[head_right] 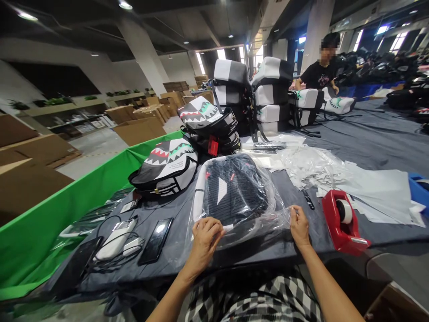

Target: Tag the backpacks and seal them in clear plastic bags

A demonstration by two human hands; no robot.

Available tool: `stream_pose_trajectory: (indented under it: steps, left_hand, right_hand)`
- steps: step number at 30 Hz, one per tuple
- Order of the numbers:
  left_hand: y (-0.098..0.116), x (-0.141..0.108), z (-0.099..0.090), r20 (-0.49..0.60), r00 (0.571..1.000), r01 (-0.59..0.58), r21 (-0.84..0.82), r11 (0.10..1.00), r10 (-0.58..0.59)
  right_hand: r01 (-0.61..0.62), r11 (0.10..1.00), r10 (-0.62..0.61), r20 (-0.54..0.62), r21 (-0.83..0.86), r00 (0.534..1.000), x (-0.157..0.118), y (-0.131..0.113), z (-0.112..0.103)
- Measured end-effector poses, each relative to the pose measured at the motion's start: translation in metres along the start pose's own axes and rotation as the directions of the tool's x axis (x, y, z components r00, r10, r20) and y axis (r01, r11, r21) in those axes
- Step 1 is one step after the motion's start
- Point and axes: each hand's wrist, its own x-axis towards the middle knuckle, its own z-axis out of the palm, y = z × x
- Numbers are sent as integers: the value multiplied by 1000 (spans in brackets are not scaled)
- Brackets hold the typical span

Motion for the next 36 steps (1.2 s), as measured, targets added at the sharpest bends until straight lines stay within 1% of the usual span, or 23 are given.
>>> stream_pose_trajectory:
  steps: [2, 6, 8, 10, 11, 13, 15, 16, 18, 19, 20, 21, 22, 23, 25, 27, 28, 31, 33, 36]
  left_hand:
    - [-4, 11, 0, 27, 1000, 10, -53, 999, -8]
    - [-13, 28, 2, 165, 984, 97, -191, 977, -66]
    - [-15, 31, 3, 210, 974, 131, -198, 971, -89]
    - [-16, 31, 3, 227, 969, 143, -200, 969, -96]
    - [-16, 31, 3, 229, 969, 145, -203, 968, -97]
    - [-16, 30, 4, 229, 968, 149, -214, 965, -99]
    - [-17, 29, 4, 222, 970, 155, -233, 960, -103]
    - [-18, 28, 5, 216, 971, 158, -248, 956, -105]
    - [-20, 27, 5, 204, 973, 163, -287, 944, -106]
    - [-21, 26, 6, 198, 975, 164, -305, 938, -106]
    - [-22, 26, 6, 192, 976, 163, -319, 934, -105]
    - [-23, 26, 6, 187, 977, 159, -328, 931, -101]
    - [-23, 25, 6, 183, 979, 153, -334, 930, -96]
    - [-24, 25, 6, 179, 980, 147, -337, 930, -90]
    - [-24, 24, 6, 172, 982, 138, -341, 930, -82]
    - [-23, 23, 6, 157, 984, 138, -349, 927, -87]
    - [-23, 23, 6, 146, 985, 139, -354, 925, -93]
    - [-22, 21, 8, 121, 987, 139, -369, 919, -101]
    - [-22, 21, 8, 119, 988, 138, -371, 918, -100]
    - [-23, 23, 8, 144, 984, 154, -363, 919, -108]
  right_hand:
    - [-32, 999, 31, 26, 40, 999, 3, 0, -1]
    - [-119, 991, 114, 70, 63, 991, 13, 1, 5]
    - [-118, 992, 114, 68, 48, 991, 18, -2, 6]
    - [-95, 995, 94, 52, 26, 994, 18, -9, -4]
    - [-67, 998, 67, 33, 3, 997, 16, -15, -14]
    - [15, 996, -19, -39, -90, 999, 9, -28, -46]
    - [67, 971, -100, -135, -230, 986, 0, -40, -88]
    - [61, 949, -123, -188, -308, 974, -5, -44, -111]
    - [-14, 888, -127, -275, -459, 953, -10, -45, -156]
    - [-64, 848, -114, -300, -526, 947, -11, -42, -174]
    - [-120, 809, -86, -318, -576, 944, -12, -37, -190]
    - [-177, 782, -33, -322, -598, 946, -11, -31, -201]
    - [-232, 779, 42, -321, -583, 946, -11, -25, -208]
    - [-284, 799, 125, -315, -531, 941, -10, -18, -211]
    - [-362, 860, 257, -306, -361, 917, -8, -8, -209]
    - [-393, 893, 318, -309, -221, 897, -6, -3, -201]
    - [-404, 894, 332, -318, -193, 888, -4, -2, -197]
    - [-415, 878, 331, -325, -237, 886, 2, 1, -194]
    - [-392, 872, 294, -325, -293, 899, 7, 5, -197]
    - [-344, 853, 234, -301, -392, 924, 13, 9, -198]
